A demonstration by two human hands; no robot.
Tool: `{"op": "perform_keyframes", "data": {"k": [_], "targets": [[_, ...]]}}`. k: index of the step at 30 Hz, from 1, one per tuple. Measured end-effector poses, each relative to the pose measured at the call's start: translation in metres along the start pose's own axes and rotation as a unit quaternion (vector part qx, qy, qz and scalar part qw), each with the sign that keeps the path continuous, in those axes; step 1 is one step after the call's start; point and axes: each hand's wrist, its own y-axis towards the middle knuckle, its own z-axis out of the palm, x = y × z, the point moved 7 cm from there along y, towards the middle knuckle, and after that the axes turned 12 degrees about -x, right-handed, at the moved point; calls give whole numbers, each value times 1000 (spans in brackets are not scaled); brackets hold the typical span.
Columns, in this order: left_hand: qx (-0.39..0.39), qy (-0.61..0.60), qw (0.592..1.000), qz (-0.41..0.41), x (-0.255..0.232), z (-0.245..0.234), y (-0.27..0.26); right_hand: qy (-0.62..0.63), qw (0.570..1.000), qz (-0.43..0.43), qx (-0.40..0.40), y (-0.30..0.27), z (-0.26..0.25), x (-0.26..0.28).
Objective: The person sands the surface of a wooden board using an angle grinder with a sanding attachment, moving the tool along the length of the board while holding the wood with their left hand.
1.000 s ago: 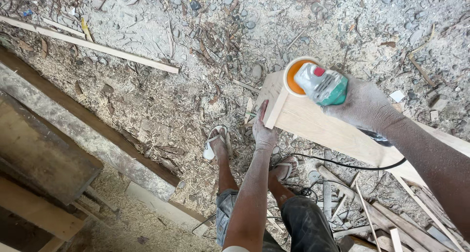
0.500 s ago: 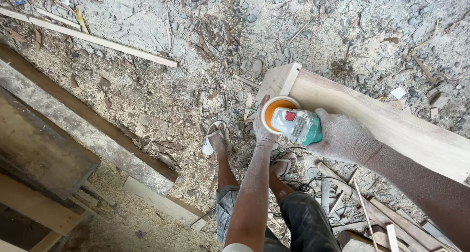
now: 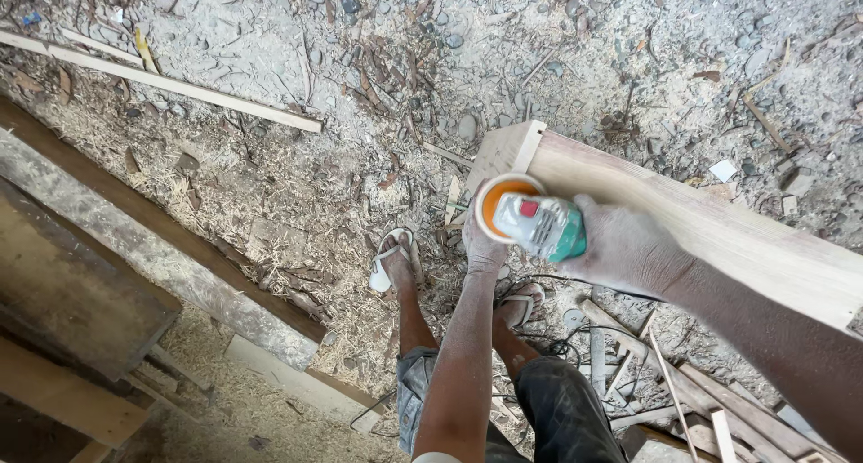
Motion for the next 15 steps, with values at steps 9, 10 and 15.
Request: {"op": "perform_keyframes", "data": {"k": [9,10,15], "targets": [[-47,82,988,123,-58,-22,-11,112,979,21,-171,37,-57,-57],[-42,93,988,119,-60,-22,-10,113,970,-3,-213,36,-65,-57],[-37,89,989,114,-59,-22,-10,162,978,112,-64,24,-42,-43]]}}
